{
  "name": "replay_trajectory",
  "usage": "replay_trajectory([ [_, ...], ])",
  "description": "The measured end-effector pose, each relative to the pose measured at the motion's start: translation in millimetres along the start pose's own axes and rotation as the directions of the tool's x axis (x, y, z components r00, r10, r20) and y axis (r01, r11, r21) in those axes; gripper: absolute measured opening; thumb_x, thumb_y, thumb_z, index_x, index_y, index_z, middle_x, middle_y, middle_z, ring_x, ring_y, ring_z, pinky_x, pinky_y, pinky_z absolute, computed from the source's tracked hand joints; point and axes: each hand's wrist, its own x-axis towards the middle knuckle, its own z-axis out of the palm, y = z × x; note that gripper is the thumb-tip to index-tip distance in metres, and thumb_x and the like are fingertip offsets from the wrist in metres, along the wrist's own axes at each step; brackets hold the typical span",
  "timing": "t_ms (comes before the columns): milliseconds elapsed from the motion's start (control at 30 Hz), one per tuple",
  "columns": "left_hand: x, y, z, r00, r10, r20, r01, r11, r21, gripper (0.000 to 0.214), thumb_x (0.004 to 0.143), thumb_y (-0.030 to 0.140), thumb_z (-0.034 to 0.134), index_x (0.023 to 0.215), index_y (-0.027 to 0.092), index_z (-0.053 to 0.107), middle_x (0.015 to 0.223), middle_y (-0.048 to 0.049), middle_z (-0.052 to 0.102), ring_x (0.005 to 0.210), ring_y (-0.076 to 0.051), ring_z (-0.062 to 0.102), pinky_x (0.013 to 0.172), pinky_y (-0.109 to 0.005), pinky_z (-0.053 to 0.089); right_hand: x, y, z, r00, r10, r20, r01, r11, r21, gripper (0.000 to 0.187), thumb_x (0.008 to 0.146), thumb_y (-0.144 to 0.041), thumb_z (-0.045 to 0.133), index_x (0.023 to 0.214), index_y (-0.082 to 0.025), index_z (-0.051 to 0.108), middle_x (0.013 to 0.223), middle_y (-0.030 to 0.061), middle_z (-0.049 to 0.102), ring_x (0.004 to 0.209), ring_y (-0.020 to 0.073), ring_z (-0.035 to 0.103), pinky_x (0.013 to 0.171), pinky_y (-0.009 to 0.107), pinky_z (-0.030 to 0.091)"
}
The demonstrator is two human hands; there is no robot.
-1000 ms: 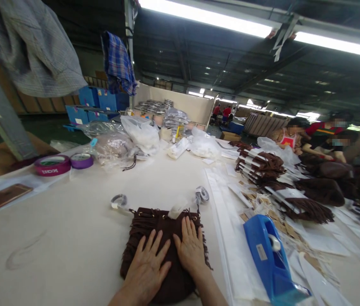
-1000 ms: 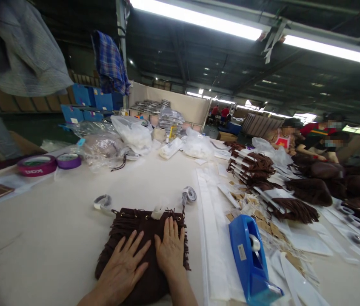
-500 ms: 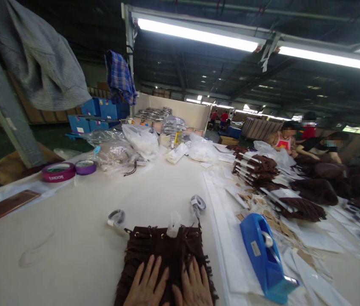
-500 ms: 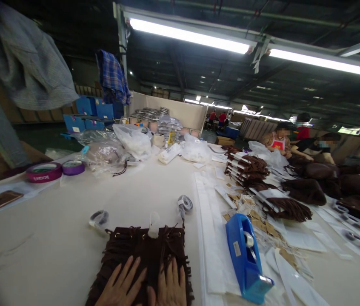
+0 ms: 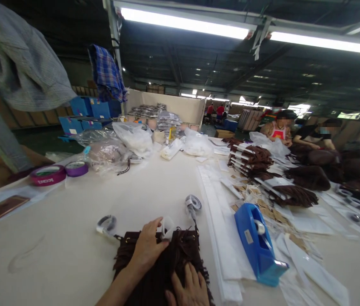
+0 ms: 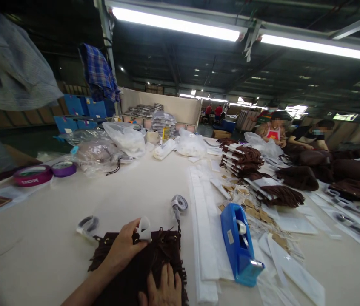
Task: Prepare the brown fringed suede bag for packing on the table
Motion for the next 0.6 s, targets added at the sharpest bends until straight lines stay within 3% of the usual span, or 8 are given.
replay_trajectory([
  [133,8,-6,17.2,0.999,-0.012,0.047,0.016,0.997,-0.077,0.015,0.061,0.024,0.059,0.074,0.017,0.060,0.073,-0.0016,0.063,0.074,-0.020,0.059,0.069,-0.035,0.050,23,-2,-15,0.993,0.038,0.113,-0.041,0.999,0.027,0.029,0.079,-0.046,0.052,0.102,-0.032,0.063,0.102,0.0095,0.063,0.088,0.0300,0.058,0.073,0.046,0.044],
  [233,-3,-10,14.2,0.998,0.003,0.060,0.005,0.991,-0.131,0.017,0.068,0.029,0.057,0.079,0.016,0.057,0.075,-0.0026,0.062,0.069,-0.017,0.059,0.065,-0.031,0.051,34,7,-17,0.987,0.123,0.100,-0.136,0.981,0.136,0.042,0.087,-0.033,0.039,0.128,-0.023,0.044,0.094,0.0102,0.063,0.084,0.0260,0.059,0.075,0.042,0.046],
  [300,-12,-9,7.6,0.995,0.066,0.069,-0.059,0.993,-0.104,0.014,0.070,0.026,0.054,0.081,0.017,0.058,0.080,-0.0042,0.063,0.074,-0.018,0.060,0.069,-0.032,0.051,35,19,-16,0.980,0.177,0.087,-0.194,0.945,0.264,0.052,0.090,-0.030,0.031,0.139,-0.015,0.023,0.093,0.0103,0.064,0.081,0.0225,0.061,0.072,0.035,0.049],
  [367,-22,-7,2.7,0.978,0.205,0.047,-0.205,0.979,0.006,0.017,0.071,0.017,0.049,0.083,0.018,0.060,0.086,-0.0060,0.063,0.083,-0.020,0.059,0.074,-0.034,0.051,34,32,-17,0.979,0.188,0.074,-0.203,0.907,0.370,0.052,0.091,-0.029,0.030,0.140,-0.013,0.019,0.094,0.0094,0.065,0.080,0.0191,0.063,0.068,0.028,0.051],
  [500,-46,-19,3.3,0.835,0.548,0.057,-0.534,0.780,0.325,0.043,0.069,0.002,0.039,0.103,0.018,0.060,0.105,-0.0086,0.063,0.099,-0.021,0.056,0.083,-0.033,0.050,30,33,-31,0.967,0.170,-0.189,-0.107,0.946,0.307,0.044,0.089,-0.027,0.037,0.132,-0.018,0.038,0.113,0.0116,0.059,0.103,0.0220,0.057,0.083,0.032,0.049],
  [567,-54,-27,3.6,0.790,0.598,0.131,-0.599,0.710,0.369,0.049,0.069,-0.001,0.038,0.110,0.017,0.058,0.111,-0.0088,0.062,0.103,-0.019,0.055,0.086,-0.029,0.049,27,18,-32,0.950,0.063,-0.307,0.007,0.975,0.221,0.044,0.088,-0.024,0.039,0.132,-0.023,0.040,0.119,0.0090,0.057,0.109,0.0231,0.054,0.088,0.035,0.046],
  [600,-56,-28,2.3,0.796,0.578,0.179,-0.601,0.719,0.349,0.048,0.070,0.000,0.038,0.110,0.017,0.057,0.112,-0.0085,0.062,0.103,-0.018,0.055,0.087,-0.027,0.049,25,9,-30,0.944,-0.011,-0.331,0.077,0.980,0.186,0.044,0.088,-0.025,0.039,0.132,-0.026,0.039,0.119,0.0068,0.058,0.109,0.0227,0.054,0.087,0.035,0.046],
])
